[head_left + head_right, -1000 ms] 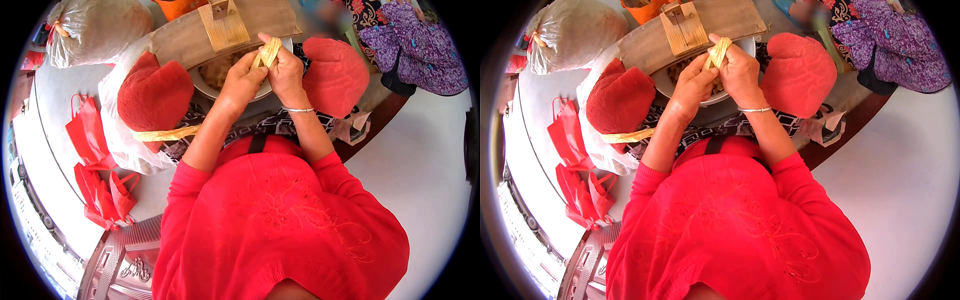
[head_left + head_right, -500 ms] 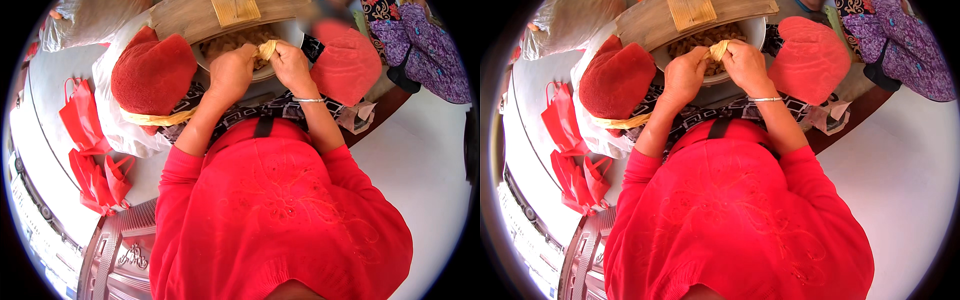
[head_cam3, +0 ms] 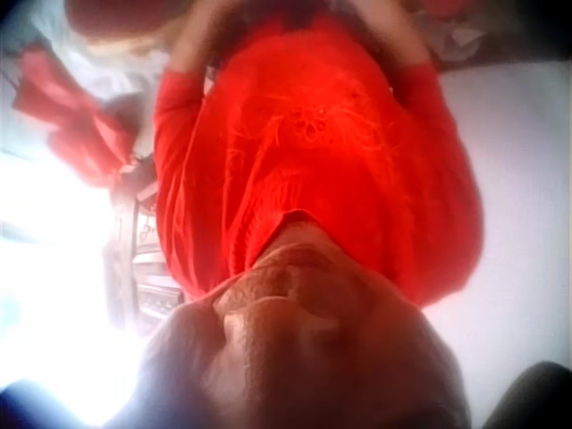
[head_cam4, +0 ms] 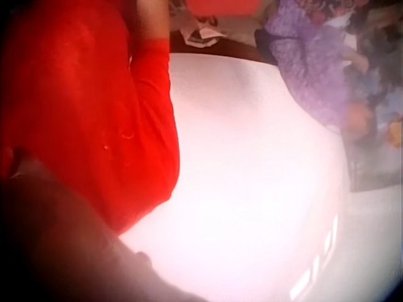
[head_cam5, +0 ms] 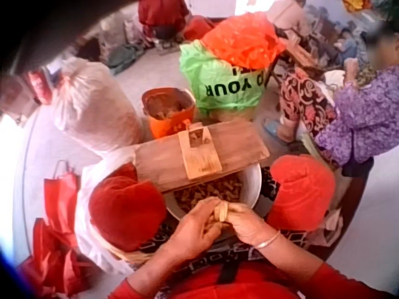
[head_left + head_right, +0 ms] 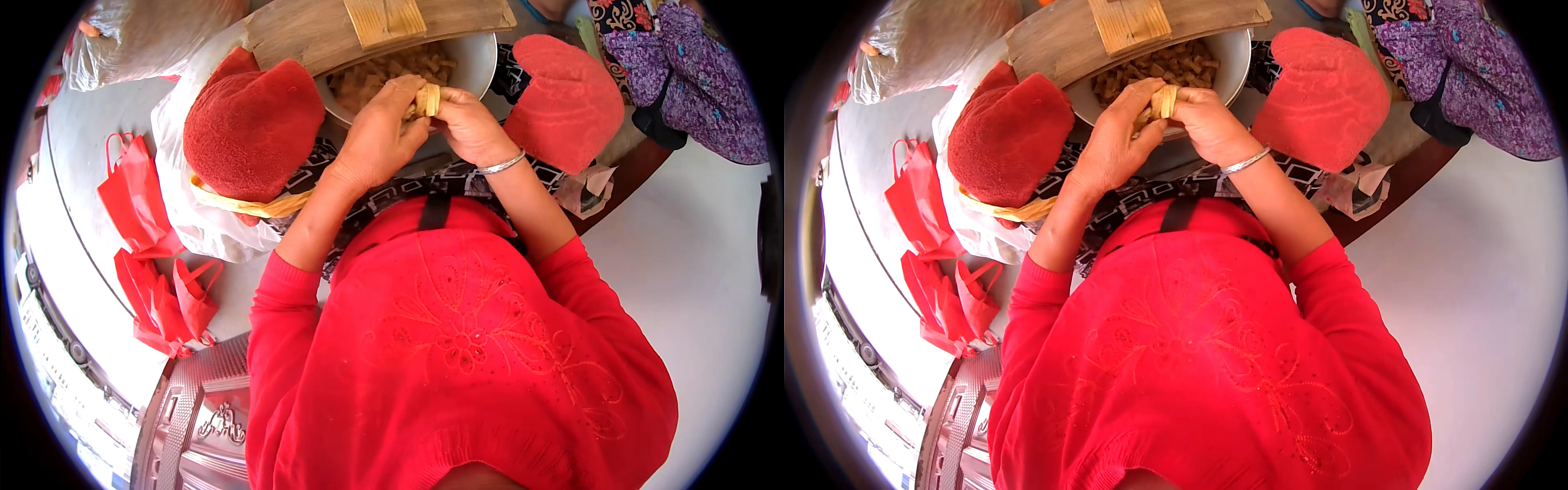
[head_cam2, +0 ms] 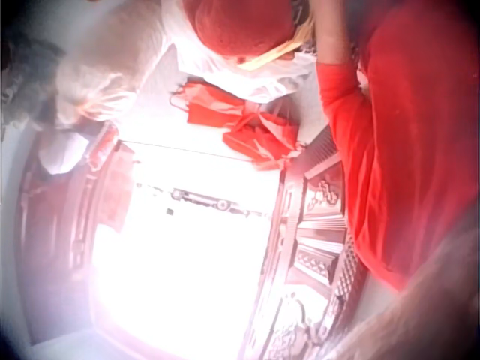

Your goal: The person takes sheets of dried bean curd skin from a large plastic bag and folds them by hand into small rectangular bundles, then places the finished pieces into a white bucket.

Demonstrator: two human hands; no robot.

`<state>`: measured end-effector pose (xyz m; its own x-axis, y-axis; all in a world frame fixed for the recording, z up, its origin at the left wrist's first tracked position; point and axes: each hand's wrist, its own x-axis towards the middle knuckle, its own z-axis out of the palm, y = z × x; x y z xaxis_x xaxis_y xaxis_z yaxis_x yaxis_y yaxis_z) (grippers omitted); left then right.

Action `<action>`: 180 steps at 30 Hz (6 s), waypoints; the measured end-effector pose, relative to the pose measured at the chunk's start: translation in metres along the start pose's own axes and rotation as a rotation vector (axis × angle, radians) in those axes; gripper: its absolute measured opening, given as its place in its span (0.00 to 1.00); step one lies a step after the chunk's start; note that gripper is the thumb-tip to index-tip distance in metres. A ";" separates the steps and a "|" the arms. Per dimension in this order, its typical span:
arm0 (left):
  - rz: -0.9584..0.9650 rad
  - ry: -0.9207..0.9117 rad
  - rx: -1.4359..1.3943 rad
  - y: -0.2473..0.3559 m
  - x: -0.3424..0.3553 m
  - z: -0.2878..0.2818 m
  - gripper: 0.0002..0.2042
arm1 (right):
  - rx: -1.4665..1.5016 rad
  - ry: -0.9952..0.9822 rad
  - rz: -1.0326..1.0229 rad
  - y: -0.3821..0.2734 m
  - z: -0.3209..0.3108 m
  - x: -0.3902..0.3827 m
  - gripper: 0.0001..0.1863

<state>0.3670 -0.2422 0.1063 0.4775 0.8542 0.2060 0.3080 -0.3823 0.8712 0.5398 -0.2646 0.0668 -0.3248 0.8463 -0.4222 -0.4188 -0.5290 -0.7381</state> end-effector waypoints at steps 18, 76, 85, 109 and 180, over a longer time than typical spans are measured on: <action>-0.811 0.164 -1.104 0.007 0.025 0.014 0.12 | -0.823 0.395 -0.883 -0.042 0.042 0.017 0.04; -0.509 0.056 -0.291 -0.037 0.086 -0.050 0.10 | -0.854 0.262 -0.578 -0.087 0.001 0.068 0.04; -0.452 0.124 0.103 -0.072 0.090 -0.039 0.06 | -1.065 0.358 -0.601 -0.075 -0.001 0.085 0.05; -0.505 -0.066 0.040 0.073 -0.038 -0.160 0.11 | -1.066 -0.026 -0.625 -0.064 0.068 0.001 0.11; 0.002 0.226 0.687 0.006 -0.116 -0.003 0.18 | -0.473 -0.205 0.036 0.075 0.028 -0.017 0.16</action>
<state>0.3108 -0.3423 0.0888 0.3190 0.8771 0.3591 0.7906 -0.4552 0.4095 0.4904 -0.3200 0.0329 -0.5116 0.7731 -0.3750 0.0098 -0.4312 -0.9022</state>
